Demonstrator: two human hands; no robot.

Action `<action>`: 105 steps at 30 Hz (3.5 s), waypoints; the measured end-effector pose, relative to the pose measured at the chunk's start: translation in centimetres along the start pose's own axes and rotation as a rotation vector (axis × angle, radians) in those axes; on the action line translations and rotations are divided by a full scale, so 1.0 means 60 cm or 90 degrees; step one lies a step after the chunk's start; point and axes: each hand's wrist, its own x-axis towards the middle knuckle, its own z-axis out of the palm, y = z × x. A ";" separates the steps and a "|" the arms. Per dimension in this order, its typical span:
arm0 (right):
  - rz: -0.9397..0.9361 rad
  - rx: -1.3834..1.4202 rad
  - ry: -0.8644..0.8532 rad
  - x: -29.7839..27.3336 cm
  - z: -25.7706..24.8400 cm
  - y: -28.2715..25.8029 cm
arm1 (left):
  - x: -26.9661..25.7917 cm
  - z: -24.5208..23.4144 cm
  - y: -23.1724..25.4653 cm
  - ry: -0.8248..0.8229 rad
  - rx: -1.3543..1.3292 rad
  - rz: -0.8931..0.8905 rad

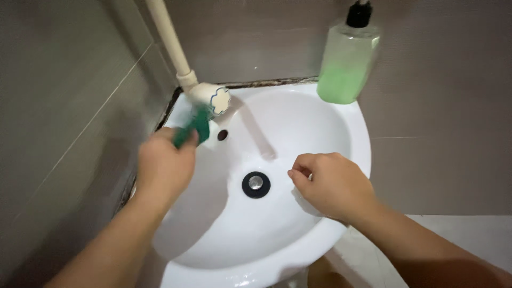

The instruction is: Scrubbing the inside and edges of a bathroom sink with a sponge.

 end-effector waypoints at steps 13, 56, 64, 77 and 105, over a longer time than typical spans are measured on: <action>-0.025 0.044 0.030 0.000 0.003 0.015 | 0.093 0.052 -0.003 -0.059 -1.107 -0.569; -0.054 -0.024 0.078 0.018 0.019 0.003 | 0.125 0.060 0.045 0.185 -1.131 -0.672; 0.020 -0.048 0.007 0.014 0.016 -0.006 | 0.080 0.054 0.092 0.174 -1.079 -0.715; -0.018 -0.070 0.024 0.012 0.015 -0.006 | 0.090 0.052 0.094 0.233 -1.071 -0.814; 0.006 -0.005 0.051 -0.005 0.019 -0.003 | 0.013 0.104 0.072 0.002 -1.224 -0.755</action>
